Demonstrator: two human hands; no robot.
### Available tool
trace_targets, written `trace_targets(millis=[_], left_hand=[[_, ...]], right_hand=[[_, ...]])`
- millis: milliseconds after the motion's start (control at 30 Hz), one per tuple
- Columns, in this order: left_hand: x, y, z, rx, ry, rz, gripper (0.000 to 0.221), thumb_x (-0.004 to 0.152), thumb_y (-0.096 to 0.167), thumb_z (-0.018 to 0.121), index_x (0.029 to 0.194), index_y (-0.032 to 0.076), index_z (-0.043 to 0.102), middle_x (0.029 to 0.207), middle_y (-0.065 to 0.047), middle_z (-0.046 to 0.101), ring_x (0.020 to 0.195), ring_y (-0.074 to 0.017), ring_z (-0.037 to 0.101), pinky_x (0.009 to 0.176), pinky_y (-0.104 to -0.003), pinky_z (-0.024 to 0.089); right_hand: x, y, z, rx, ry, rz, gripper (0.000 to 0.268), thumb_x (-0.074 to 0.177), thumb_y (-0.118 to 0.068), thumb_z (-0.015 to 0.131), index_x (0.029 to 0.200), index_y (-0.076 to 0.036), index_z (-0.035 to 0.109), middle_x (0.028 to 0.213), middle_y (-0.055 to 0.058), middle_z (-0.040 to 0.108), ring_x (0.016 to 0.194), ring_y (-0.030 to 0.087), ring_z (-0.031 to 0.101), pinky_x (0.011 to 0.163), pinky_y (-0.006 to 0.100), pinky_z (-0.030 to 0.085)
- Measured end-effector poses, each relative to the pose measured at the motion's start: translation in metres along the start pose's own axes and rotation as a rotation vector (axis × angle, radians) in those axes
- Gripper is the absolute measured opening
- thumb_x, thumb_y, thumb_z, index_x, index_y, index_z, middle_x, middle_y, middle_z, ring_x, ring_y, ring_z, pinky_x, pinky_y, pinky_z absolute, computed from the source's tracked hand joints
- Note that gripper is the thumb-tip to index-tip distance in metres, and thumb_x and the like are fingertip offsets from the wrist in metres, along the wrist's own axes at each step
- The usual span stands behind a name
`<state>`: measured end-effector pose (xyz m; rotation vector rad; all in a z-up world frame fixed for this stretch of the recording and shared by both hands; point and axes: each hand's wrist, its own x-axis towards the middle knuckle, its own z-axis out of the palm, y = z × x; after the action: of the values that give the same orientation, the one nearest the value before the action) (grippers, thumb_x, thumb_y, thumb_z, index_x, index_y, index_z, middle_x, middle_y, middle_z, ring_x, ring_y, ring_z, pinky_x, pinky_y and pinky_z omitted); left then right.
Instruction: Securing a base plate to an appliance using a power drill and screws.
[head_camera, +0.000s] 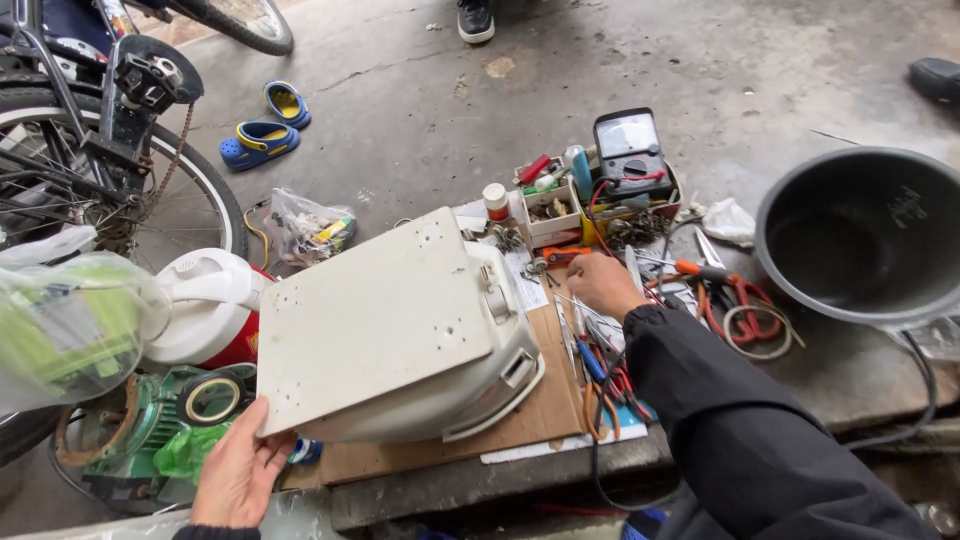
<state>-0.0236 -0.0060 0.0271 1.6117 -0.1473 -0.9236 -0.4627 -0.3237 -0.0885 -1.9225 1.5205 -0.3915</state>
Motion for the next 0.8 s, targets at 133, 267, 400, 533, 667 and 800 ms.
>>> trace_targets(millis=[133,267,400,533,667,800], left_hand=[[-0.015,0.015,0.021,0.048,0.093,-0.062,0.046,0.119,0.02,0.051,0.151,-0.012,0.054,0.143,-0.028,0.059,0.126,-0.033,0.055,0.113,-0.048,0.046],[0.022,-0.003,0.002,0.043,0.098,-0.117,0.051,0.12,0.027,0.049,0.153,-0.012,0.051,0.141,-0.028,0.06,0.124,-0.0319,0.055,0.104,-0.048,0.045],[-0.008,0.019,0.025,-0.018,0.125,-0.121,0.049,0.118,0.028,0.049,0.152,-0.006,0.059,0.145,-0.022,0.066,0.123,-0.027,0.058,0.106,-0.044,0.045],[-0.02,0.035,0.035,0.01,0.099,-0.103,0.051,0.111,0.027,0.057,0.145,-0.01,0.066,0.135,-0.025,0.073,0.113,-0.0273,0.065,0.093,-0.039,0.051],[-0.022,0.039,0.031,-0.017,0.084,-0.129,0.047,0.109,0.026,0.06,0.138,-0.01,0.068,0.131,-0.022,0.071,0.111,-0.0257,0.062,0.092,-0.038,0.049],[-0.028,0.041,0.029,0.098,0.057,-0.059,0.056,0.1,0.028,0.068,0.145,-0.005,0.07,0.132,-0.015,0.074,0.113,-0.0204,0.063,0.091,-0.033,0.047]], right_hand=[[0.041,0.035,0.052,-0.107,0.087,0.02,0.032,0.094,-0.024,0.065,0.118,-0.012,0.082,0.107,0.013,0.085,0.099,0.041,0.077,0.087,0.049,0.059],[0.055,0.044,0.083,-0.08,0.114,-0.021,0.033,0.091,-0.025,0.062,0.112,-0.008,0.081,0.109,0.016,0.083,0.097,0.046,0.073,0.085,0.052,0.056],[0.077,0.072,0.128,-0.353,0.2,-0.036,0.026,0.09,-0.022,0.064,0.103,-0.003,0.075,0.104,0.027,0.074,0.085,0.052,0.072,0.074,0.06,0.058],[0.084,0.066,0.125,-0.422,0.202,0.047,0.029,0.094,-0.023,0.061,0.106,0.001,0.073,0.111,0.025,0.077,0.093,0.05,0.074,0.079,0.059,0.058],[0.069,0.035,0.077,-0.364,0.029,0.148,0.052,0.107,-0.049,0.071,0.1,0.002,0.076,0.097,0.022,0.08,0.09,0.041,0.077,0.084,0.05,0.059],[0.034,0.001,0.009,-0.305,0.093,0.059,0.026,0.1,-0.017,0.072,0.113,0.006,0.075,0.097,0.024,0.079,0.085,0.042,0.076,0.078,0.05,0.061]])
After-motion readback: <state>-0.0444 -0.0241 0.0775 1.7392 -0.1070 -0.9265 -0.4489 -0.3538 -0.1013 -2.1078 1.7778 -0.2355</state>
